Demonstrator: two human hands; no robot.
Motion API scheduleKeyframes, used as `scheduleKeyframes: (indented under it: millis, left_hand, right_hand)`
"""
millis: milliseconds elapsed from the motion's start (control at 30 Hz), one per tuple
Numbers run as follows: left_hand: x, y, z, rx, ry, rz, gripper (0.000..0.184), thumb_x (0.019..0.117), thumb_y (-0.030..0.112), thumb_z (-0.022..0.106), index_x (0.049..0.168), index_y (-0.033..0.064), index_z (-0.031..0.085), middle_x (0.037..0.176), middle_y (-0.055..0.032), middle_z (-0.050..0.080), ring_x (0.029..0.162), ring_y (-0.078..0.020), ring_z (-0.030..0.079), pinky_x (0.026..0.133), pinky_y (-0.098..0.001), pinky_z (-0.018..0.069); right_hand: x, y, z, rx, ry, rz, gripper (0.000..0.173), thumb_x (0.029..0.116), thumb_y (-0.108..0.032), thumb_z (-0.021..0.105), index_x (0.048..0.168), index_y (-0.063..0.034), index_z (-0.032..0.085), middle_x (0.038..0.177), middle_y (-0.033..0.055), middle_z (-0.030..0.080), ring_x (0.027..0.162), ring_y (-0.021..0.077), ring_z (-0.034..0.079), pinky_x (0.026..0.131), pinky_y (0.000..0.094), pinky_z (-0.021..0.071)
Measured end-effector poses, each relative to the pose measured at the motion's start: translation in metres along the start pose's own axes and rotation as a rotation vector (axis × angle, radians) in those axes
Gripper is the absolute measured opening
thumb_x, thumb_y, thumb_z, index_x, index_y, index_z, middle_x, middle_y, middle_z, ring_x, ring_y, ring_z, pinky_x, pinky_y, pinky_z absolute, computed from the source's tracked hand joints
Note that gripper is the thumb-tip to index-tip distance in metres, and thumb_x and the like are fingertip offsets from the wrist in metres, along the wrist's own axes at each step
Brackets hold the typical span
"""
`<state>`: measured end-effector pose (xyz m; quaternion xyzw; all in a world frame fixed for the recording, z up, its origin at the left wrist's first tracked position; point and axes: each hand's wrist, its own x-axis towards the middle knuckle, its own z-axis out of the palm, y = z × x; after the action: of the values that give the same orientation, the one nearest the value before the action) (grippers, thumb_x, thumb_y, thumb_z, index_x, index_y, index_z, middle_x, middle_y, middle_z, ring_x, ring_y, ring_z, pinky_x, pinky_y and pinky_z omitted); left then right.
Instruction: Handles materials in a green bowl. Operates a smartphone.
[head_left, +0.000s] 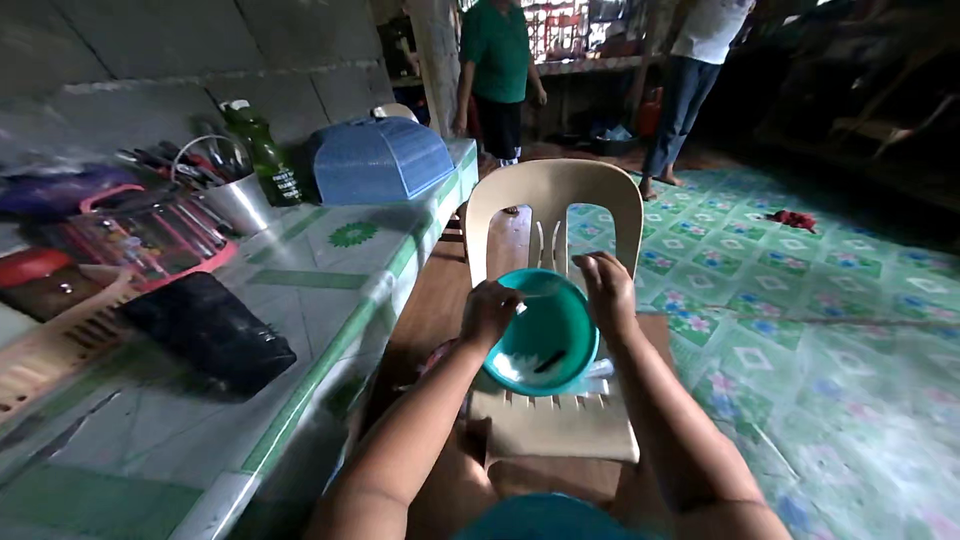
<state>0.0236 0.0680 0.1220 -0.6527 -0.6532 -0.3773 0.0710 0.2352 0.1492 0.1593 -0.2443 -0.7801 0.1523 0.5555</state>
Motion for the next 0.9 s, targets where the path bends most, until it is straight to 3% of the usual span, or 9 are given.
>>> scheduleKeyframes:
  millis: [100, 233, 300, 433, 533, 567, 633, 767, 900]
  left_hand:
    - [0.007, -0.004, 0.004, -0.032, 0.407, 0.182, 0.013, 0.0934, 0.014, 0.069, 0.095, 0.0112, 0.082, 0.089, -0.0067, 0.074, 0.09, -0.0216, 0.07, 0.091, -0.045, 0.0542]
    - [0.007, 0.017, 0.006, -0.202, 0.444, 0.312, 0.01, 0.0911, 0.019, 0.076, 0.093, 0.0117, 0.081, 0.087, -0.0049, 0.072, 0.088, -0.0168, 0.066, 0.092, -0.0386, 0.0516]
    - [-0.003, 0.029, 0.011, -0.41, 0.241, 0.279, 0.011, 0.0897, 0.022, 0.078, 0.093, 0.0123, 0.082, 0.087, -0.0023, 0.071, 0.091, -0.0125, 0.065, 0.092, -0.0337, 0.0521]
    - [-0.027, 0.039, 0.009, -0.675, -0.131, 0.054, 0.01, 0.0855, 0.019, 0.081, 0.09, 0.0102, 0.081, 0.09, 0.0009, 0.067, 0.094, -0.0053, 0.06, 0.092, -0.0254, 0.0499]
    - [-0.04, 0.02, 0.008, -0.695, -0.299, -0.238, 0.014, 0.0896, 0.018, 0.078, 0.096, 0.0054, 0.078, 0.126, -0.0104, 0.061, 0.117, -0.0153, 0.057, 0.102, -0.0341, 0.0498]
    - [-0.043, 0.012, 0.011, -0.747, -0.322, -0.325, 0.015, 0.0924, 0.018, 0.075, 0.098, 0.0039, 0.075, 0.133, -0.0104, 0.059, 0.123, -0.0161, 0.056, 0.104, -0.0362, 0.0495]
    - [-0.049, 0.003, 0.019, -0.915, -0.274, -0.46, 0.014, 0.0975, 0.014, 0.068, 0.102, 0.0005, 0.069, 0.118, -0.0106, 0.067, 0.11, -0.0161, 0.062, 0.099, -0.038, 0.0515]
    - [-0.053, 0.005, 0.028, -1.175, -0.127, -0.671, 0.012, 0.105, 0.011, 0.055, 0.11, 0.0012, 0.058, 0.104, -0.0096, 0.067, 0.096, -0.0163, 0.064, 0.091, -0.035, 0.0536]
    - [-0.054, 0.007, 0.036, -1.191, -0.08, -0.738, 0.01, 0.1034, 0.005, 0.055, 0.112, 0.0038, 0.061, 0.102, -0.0074, 0.066, 0.088, -0.0145, 0.062, 0.084, -0.031, 0.0535]
  right_hand:
    - [-0.035, 0.037, 0.012, 0.13, -0.037, 0.386, 0.035, 0.1097, -0.022, 0.046, 0.111, 0.0044, 0.069, 0.106, 0.0149, 0.072, 0.1, 0.022, 0.07, 0.095, 0.0435, 0.0557]
    - [-0.086, 0.037, 0.063, 0.513, -0.405, 0.703, 0.04, 0.1113, -0.026, 0.042, 0.116, 0.0056, 0.066, 0.104, 0.0115, 0.073, 0.095, 0.0145, 0.069, 0.091, 0.036, 0.0565]
    - [-0.091, 0.026, 0.078, 0.516, -0.553, 0.68, 0.038, 0.1114, -0.022, 0.04, 0.12, 0.0049, 0.066, 0.108, 0.0116, 0.072, 0.098, 0.0131, 0.068, 0.093, 0.0351, 0.0546]
    - [-0.057, 0.035, 0.074, 0.436, -0.467, 0.554, 0.032, 0.1087, -0.013, 0.044, 0.118, 0.0084, 0.065, 0.109, 0.0154, 0.069, 0.101, 0.0163, 0.065, 0.094, 0.0342, 0.0526]
    - [-0.02, 0.06, 0.064, 0.102, -0.514, 0.366, 0.042, 0.1101, -0.031, 0.047, 0.119, 0.0025, 0.07, 0.119, 0.0217, 0.07, 0.114, 0.0363, 0.066, 0.104, 0.0599, 0.0486]
    - [-0.01, 0.059, 0.06, 0.036, -0.528, 0.323, 0.042, 0.1098, -0.032, 0.047, 0.117, 0.0011, 0.072, 0.12, 0.0215, 0.069, 0.117, 0.0385, 0.065, 0.105, 0.0648, 0.0445]
    - [0.008, 0.047, 0.05, -0.073, -0.572, 0.248, 0.043, 0.1103, -0.034, 0.046, 0.116, -0.0011, 0.073, 0.123, 0.019, 0.068, 0.123, 0.0378, 0.06, 0.109, 0.0676, 0.0357]
    - [0.022, 0.031, 0.044, -0.163, -0.548, 0.162, 0.042, 0.11, -0.034, 0.046, 0.112, -0.0032, 0.075, 0.121, 0.0157, 0.069, 0.122, 0.0356, 0.06, 0.107, 0.0649, 0.0364]
    - [0.023, 0.024, 0.046, -0.165, -0.532, 0.159, 0.045, 0.1102, -0.035, 0.045, 0.108, -0.0013, 0.074, 0.118, 0.0165, 0.07, 0.119, 0.036, 0.06, 0.104, 0.0641, 0.0374]
